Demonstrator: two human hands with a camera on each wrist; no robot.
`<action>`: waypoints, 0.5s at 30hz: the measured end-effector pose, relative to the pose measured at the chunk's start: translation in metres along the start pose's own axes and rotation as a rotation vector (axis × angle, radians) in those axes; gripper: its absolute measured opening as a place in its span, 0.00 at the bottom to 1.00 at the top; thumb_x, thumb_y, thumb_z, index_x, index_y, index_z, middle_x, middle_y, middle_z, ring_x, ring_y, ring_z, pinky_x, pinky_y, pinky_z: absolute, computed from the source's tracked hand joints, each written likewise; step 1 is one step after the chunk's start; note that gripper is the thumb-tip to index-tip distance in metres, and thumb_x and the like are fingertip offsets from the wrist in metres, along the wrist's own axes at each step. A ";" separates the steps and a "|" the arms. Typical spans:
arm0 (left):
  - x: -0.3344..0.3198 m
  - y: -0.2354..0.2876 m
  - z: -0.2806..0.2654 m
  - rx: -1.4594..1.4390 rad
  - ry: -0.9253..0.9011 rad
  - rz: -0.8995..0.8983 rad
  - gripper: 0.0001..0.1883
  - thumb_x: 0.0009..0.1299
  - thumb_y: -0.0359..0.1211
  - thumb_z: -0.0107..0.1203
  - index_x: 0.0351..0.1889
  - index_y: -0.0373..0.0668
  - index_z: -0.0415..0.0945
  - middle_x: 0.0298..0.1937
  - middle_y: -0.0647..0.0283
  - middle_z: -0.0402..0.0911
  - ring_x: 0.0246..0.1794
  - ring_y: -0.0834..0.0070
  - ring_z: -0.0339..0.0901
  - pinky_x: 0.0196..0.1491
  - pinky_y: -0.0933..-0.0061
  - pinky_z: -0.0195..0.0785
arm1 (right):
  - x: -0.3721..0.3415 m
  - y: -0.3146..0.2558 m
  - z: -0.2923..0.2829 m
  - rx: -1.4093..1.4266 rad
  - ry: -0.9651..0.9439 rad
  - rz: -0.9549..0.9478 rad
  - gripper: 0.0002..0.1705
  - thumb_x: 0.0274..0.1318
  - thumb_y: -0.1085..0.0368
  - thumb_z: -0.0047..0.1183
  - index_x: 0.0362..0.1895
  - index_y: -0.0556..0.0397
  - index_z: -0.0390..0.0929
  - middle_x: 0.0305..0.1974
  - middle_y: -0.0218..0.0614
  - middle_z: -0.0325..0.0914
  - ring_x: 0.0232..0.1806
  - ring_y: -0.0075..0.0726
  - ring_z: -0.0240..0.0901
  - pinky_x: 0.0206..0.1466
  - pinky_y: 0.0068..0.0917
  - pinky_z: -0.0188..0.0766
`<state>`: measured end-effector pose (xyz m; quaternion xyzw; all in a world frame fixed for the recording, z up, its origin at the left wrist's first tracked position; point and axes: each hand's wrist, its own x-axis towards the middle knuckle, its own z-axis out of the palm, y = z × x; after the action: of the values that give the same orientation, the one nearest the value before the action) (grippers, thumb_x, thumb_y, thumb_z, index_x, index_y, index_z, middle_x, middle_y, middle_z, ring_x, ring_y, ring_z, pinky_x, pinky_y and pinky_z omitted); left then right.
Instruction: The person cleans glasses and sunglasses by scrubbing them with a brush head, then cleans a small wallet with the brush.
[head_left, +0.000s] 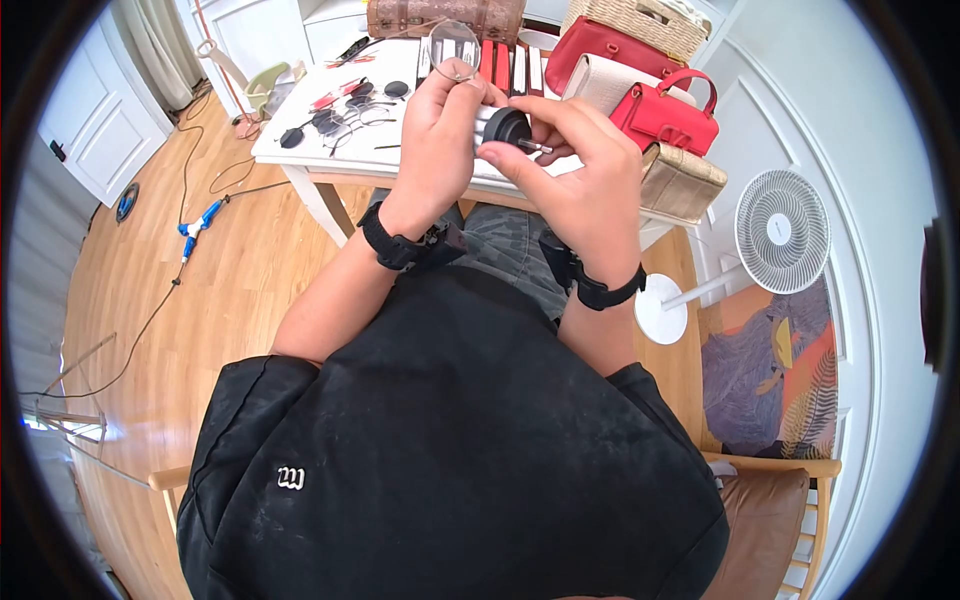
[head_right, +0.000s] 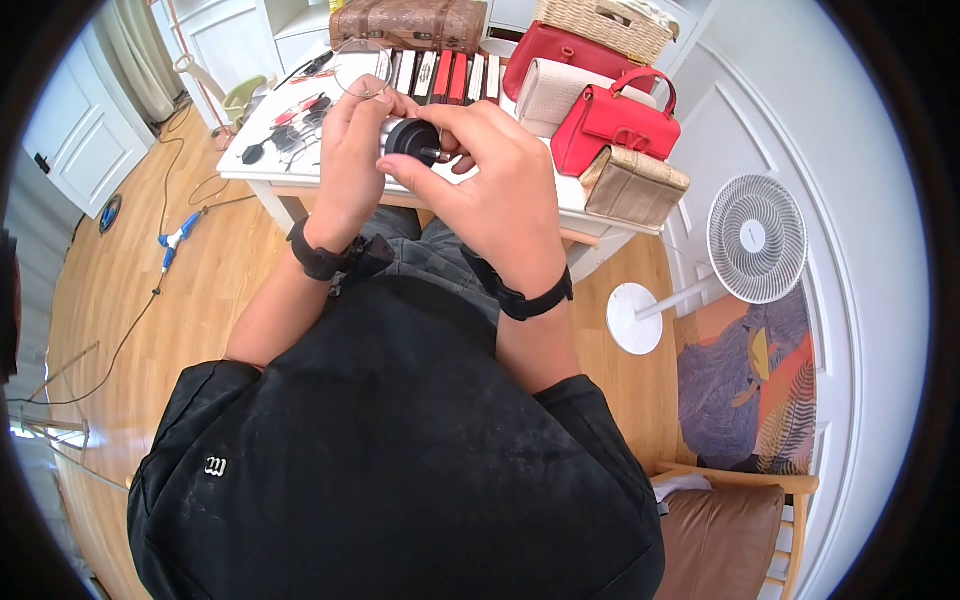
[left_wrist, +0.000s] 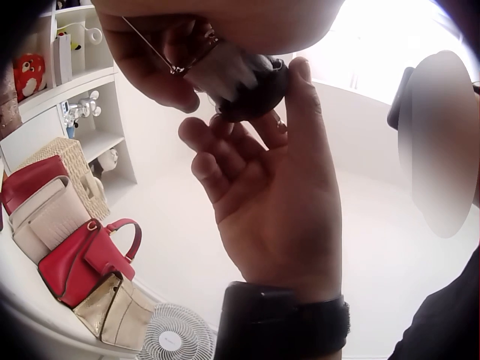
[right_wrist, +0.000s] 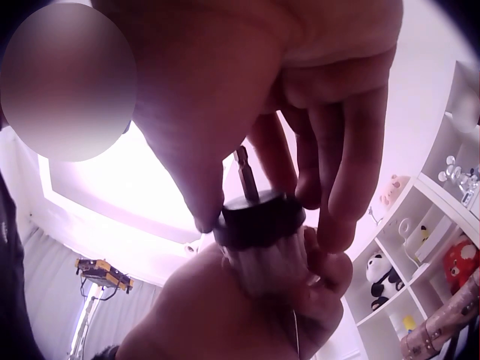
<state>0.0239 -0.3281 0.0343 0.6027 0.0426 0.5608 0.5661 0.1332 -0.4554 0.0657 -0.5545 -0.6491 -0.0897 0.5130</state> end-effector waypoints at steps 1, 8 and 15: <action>0.001 0.001 -0.001 0.001 0.001 0.001 0.11 0.80 0.33 0.46 0.37 0.38 0.74 0.35 0.62 0.83 0.38 0.80 0.75 0.48 0.76 0.69 | 0.000 -0.001 0.000 0.022 0.011 -0.056 0.27 0.44 0.64 0.79 0.52 0.54 0.88 0.40 0.33 0.83 0.39 0.27 0.81 0.42 0.25 0.81; -0.001 -0.003 -0.002 -0.028 -0.029 -0.083 0.11 0.80 0.33 0.46 0.37 0.38 0.74 0.36 0.62 0.84 0.36 0.80 0.76 0.44 0.76 0.71 | 0.001 0.002 -0.008 0.089 -0.076 -0.201 0.26 0.44 0.69 0.73 0.53 0.53 0.88 0.43 0.35 0.82 0.35 0.32 0.80 0.38 0.28 0.80; -0.002 0.002 0.004 -0.232 -0.083 -0.117 0.08 0.79 0.32 0.44 0.40 0.39 0.72 0.38 0.57 0.86 0.35 0.78 0.81 0.41 0.74 0.77 | 0.002 0.000 -0.007 0.132 -0.068 -0.215 0.25 0.43 0.69 0.74 0.51 0.54 0.87 0.46 0.36 0.84 0.36 0.32 0.80 0.39 0.27 0.81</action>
<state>0.0243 -0.3327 0.0354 0.5525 -0.0108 0.5024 0.6650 0.1376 -0.4595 0.0703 -0.4494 -0.7262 -0.0823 0.5136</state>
